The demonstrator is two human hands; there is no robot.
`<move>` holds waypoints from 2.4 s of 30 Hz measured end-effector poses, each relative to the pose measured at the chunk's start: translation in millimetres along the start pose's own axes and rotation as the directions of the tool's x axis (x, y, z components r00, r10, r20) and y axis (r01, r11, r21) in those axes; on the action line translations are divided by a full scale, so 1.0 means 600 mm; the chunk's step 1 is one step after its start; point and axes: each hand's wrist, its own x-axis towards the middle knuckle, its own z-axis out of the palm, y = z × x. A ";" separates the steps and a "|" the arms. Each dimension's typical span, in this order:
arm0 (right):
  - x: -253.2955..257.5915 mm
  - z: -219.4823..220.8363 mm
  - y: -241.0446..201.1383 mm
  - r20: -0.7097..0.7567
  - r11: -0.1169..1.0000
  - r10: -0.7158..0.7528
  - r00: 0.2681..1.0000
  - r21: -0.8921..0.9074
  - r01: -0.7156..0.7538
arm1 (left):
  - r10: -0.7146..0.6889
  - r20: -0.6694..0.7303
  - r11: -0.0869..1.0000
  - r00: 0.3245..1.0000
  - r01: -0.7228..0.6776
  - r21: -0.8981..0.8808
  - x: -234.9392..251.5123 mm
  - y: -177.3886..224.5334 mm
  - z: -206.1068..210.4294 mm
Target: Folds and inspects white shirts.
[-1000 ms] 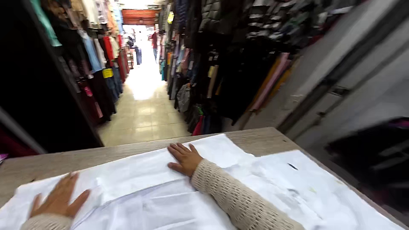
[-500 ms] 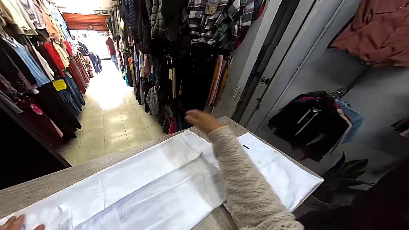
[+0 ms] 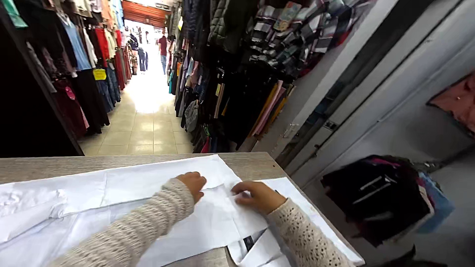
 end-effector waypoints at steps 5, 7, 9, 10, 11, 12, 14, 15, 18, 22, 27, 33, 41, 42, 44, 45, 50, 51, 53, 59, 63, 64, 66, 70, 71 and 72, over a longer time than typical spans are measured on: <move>0.009 -0.007 -0.012 0.004 0.996 -0.089 0.996 -0.014 0.089 | -0.090 0.105 0.993 0.990 0.082 0.085 0.068 0.009 0.037; 0.018 -0.008 -0.006 -0.017 0.995 -0.098 0.995 -0.026 0.098 | -0.022 -0.159 0.998 0.987 0.030 0.050 0.058 0.001 0.063; 0.026 0.000 0.002 -0.017 0.998 -0.065 0.998 -0.022 0.065 | -0.041 -0.138 0.999 0.990 0.042 0.006 0.044 0.011 0.063; 0.029 0.007 0.007 -0.025 0.999 -0.038 0.999 -0.015 0.038 | -0.054 -0.076 0.999 0.996 0.053 -0.011 0.039 0.017 0.063; 0.030 0.014 0.014 -0.059 1.000 -0.010 0.998 -0.010 0.010 | -0.083 0.023 0.996 0.996 0.083 -0.025 0.035 0.027 0.058; 0.033 0.018 0.023 -0.106 1.000 0.022 0.994 -0.010 -0.024 | -0.113 0.110 0.992 0.988 0.119 -0.045 0.030 0.038 0.051; 0.037 0.016 0.042 -0.154 0.991 0.135 0.979 0.016 -0.134 | -0.123 0.128 0.988 0.984 0.134 -0.080 0.016 0.049 0.052; 0.039 0.015 0.051 -0.155 0.980 0.199 0.968 0.045 -0.194 | -0.120 0.120 0.986 0.985 0.132 -0.097 0.010 0.053 0.057; 0.046 0.004 0.061 -0.129 0.956 0.246 0.961 0.194 -0.219 | -0.110 0.065 0.988 0.992 0.116 -0.099 -0.004 0.062 0.085; 0.058 -0.014 0.057 -0.143 0.919 0.133 0.981 0.389 -0.067 | -0.079 -0.076 0.992 0.994 0.071 -0.105 -0.019 0.056 0.114; 0.055 -0.061 0.026 0.128 0.907 0.030 0.991 0.414 -0.081 | -0.045 -0.088 0.985 0.995 0.029 -0.169 -0.028 0.050 0.110; 0.077 -0.057 -0.073 0.180 0.835 -0.396 0.901 0.479 0.271 | -0.441 -0.077 0.348 0.894 0.091 -0.933 -0.080 0.041 0.043; 0.132 -0.014 -0.085 0.058 0.904 -0.408 0.911 0.168 0.394 | -0.501 -0.301 0.681 0.812 0.155 -0.715 -0.160 -0.020 0.063; 0.135 0.001 -0.079 0.152 0.920 -0.392 0.907 0.060 0.387 | -0.370 -0.364 0.837 0.855 0.137 -0.529 -0.171 0.002 0.067; 0.128 0.032 -0.091 0.337 0.916 -0.369 0.866 -0.025 0.401 | -0.156 -0.337 0.964 0.928 0.070 -0.255 -0.181 0.046 0.089; 0.125 0.039 -0.099 0.380 0.916 -0.361 0.852 -0.026 0.399 | -0.124 -0.223 0.974 0.967 0.076 -0.214 -0.183 0.063 0.100; 0.137 0.016 -0.075 0.073 0.993 -0.118 0.990 0.033 0.116 | 0.027 -0.467 1.000 0.884 -0.026 0.008 -0.202 0.071 0.199; 0.144 0.013 -0.069 0.066 0.998 -0.010 0.998 0.059 0.006 | 0.044 -0.497 0.999 0.867 -0.023 0.048 -0.203 0.073 0.202; 0.157 0.013 -0.063 0.117 0.974 0.143 0.983 0.162 -0.161 | 0.095 -0.573 0.989 0.814 -0.011 0.149 -0.194 0.077 0.200; 0.177 0.036 -0.098 0.142 0.745 0.187 0.972 0.625 -0.235 | 0.096 -0.472 0.989 0.876 -0.032 0.143 -0.172 0.086 0.173; 0.150 0.023 -0.097 0.281 0.746 0.112 0.953 0.610 -0.268 | 0.023 -0.395 0.998 0.918 -0.043 -0.043 -0.191 0.084 0.184; 0.141 0.022 -0.099 0.329 0.799 0.104 0.939 0.535 -0.276 | -0.028 -0.321 0.990 0.947 -0.018 -0.140 -0.206 0.085 0.178; 0.131 0.019 -0.102 0.432 0.874 0.122 0.893 0.380 -0.303 | -0.119 -0.232 0.956 0.965 0.049 -0.288 -0.245 0.086 0.153; 0.125 0.037 -0.097 0.250 0.845 0.186 0.950 0.453 -0.285 | -0.141 -0.836 0.990 0.530 0.059 -0.130 -0.344 0.025 0.159; 0.125 0.038 -0.106 0.141 0.837 0.170 0.975 0.501 -0.219 | -0.167 -0.882 0.982 0.441 0.152 -0.110 -0.380 -0.007 0.149; 0.125 0.035 -0.123 0.038 0.839 0.133 0.990 0.528 -0.133 | -0.220 -0.897 0.957 0.384 0.262 -0.123 -0.422 -0.043 0.139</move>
